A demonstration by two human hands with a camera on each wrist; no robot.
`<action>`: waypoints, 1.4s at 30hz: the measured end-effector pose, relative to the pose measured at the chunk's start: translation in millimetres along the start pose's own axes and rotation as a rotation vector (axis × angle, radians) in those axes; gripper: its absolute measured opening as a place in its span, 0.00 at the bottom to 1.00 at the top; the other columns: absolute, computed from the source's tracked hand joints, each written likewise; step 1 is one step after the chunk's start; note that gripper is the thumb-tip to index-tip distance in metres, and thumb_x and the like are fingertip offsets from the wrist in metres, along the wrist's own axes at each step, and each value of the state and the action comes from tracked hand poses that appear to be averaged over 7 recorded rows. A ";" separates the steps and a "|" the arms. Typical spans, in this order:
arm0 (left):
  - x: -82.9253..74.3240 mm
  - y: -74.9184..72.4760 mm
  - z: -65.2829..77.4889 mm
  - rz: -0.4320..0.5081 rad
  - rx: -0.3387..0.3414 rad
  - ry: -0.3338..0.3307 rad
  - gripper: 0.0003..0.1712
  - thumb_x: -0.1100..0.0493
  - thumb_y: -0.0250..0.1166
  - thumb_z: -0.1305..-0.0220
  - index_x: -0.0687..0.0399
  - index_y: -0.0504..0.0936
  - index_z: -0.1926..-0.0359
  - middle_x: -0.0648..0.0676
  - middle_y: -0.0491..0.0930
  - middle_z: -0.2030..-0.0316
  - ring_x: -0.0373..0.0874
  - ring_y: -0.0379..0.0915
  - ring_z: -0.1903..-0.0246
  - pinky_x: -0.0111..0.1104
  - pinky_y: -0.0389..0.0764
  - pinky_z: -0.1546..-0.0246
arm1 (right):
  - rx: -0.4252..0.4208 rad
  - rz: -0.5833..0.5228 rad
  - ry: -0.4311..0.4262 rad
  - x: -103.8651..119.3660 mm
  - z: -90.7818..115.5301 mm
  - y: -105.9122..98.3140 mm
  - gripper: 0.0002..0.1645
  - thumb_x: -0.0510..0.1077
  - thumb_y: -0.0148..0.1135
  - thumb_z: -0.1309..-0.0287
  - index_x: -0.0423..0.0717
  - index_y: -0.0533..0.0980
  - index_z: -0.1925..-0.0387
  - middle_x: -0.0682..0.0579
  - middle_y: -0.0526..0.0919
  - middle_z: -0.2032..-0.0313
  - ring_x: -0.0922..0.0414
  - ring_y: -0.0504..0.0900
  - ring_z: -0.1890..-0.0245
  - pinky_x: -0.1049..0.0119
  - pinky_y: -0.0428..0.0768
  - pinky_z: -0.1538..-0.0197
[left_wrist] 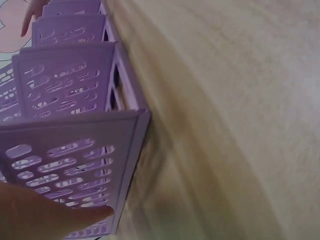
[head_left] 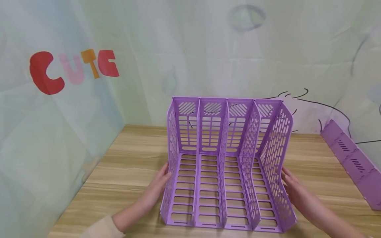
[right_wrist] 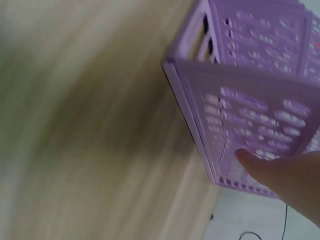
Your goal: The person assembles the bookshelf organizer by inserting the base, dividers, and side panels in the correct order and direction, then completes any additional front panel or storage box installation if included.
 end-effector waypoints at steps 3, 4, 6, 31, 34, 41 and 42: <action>7.9 3.7 0.1 -0.002 0.003 -0.017 0.37 0.51 0.43 0.25 0.60 0.40 0.24 0.64 0.38 0.25 0.63 0.36 0.27 0.55 0.44 0.30 | -0.070 0.032 0.092 -6.5 3.0 7.1 0.39 0.52 0.28 0.23 0.45 0.22 0.27 0.35 0.23 0.28 0.29 0.31 0.31 0.54 0.59 0.32; 9.9 4.2 -0.3 -0.002 0.002 -0.023 0.37 0.51 0.43 0.25 0.59 0.40 0.24 0.62 0.37 0.25 0.62 0.33 0.27 0.54 0.40 0.29 | -0.084 0.051 0.104 -7.4 3.4 8.4 0.39 0.52 0.29 0.23 0.46 0.22 0.27 0.36 0.23 0.27 0.30 0.31 0.30 0.53 0.55 0.31; 12.6 4.9 -1.9 0.011 0.002 -0.034 0.37 0.51 0.43 0.25 0.58 0.39 0.24 0.61 0.35 0.25 0.60 0.30 0.26 0.53 0.37 0.29 | -0.102 0.061 0.115 -8.0 3.2 9.8 0.40 0.52 0.31 0.23 0.48 0.23 0.27 0.39 0.22 0.27 0.32 0.28 0.30 0.47 0.45 0.31; -6.1 -6.3 -53.8 -0.045 -0.022 0.020 0.38 0.50 0.45 0.25 0.54 0.38 0.24 0.62 0.41 0.25 0.62 0.44 0.28 0.56 0.52 0.32 | -0.236 0.135 0.127 11.3 -38.1 -26.3 0.45 0.59 0.38 0.26 0.52 0.24 0.26 0.37 0.27 0.26 0.31 0.35 0.29 0.34 0.42 0.31; -32.3 -27.2 -71.4 -0.070 -0.102 0.122 0.37 0.52 0.46 0.25 0.57 0.41 0.24 0.62 0.44 0.25 0.59 0.43 0.27 0.50 0.49 0.29 | -0.331 0.175 0.147 16.8 -23.5 -28.1 0.45 0.62 0.37 0.27 0.46 0.30 0.25 0.39 0.30 0.25 0.34 0.35 0.28 0.37 0.42 0.30; -100.4 -50.1 -97.6 -0.135 -0.217 0.473 0.34 0.59 0.45 0.25 0.55 0.45 0.24 0.56 0.45 0.24 0.50 0.41 0.26 0.46 0.46 0.27 | -0.497 0.059 0.244 7.0 3.6 -17.1 0.40 0.57 0.32 0.25 0.44 0.32 0.26 0.41 0.31 0.25 0.39 0.31 0.26 0.43 0.35 0.27; -108.2 -49.8 -100.4 -0.156 -0.223 0.514 0.34 0.58 0.46 0.25 0.54 0.45 0.24 0.55 0.45 0.24 0.48 0.40 0.26 0.46 0.45 0.27 | -0.510 0.032 0.252 4.3 5.6 -14.1 0.39 0.56 0.32 0.25 0.44 0.31 0.26 0.41 0.30 0.25 0.40 0.31 0.26 0.44 0.35 0.27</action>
Point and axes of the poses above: each hand's wrist, its own z-axis away from the middle knuckle, its own y-axis out of the palm, x = y × z, the point moved 10 cm from there along -z, towards the middle knuckle
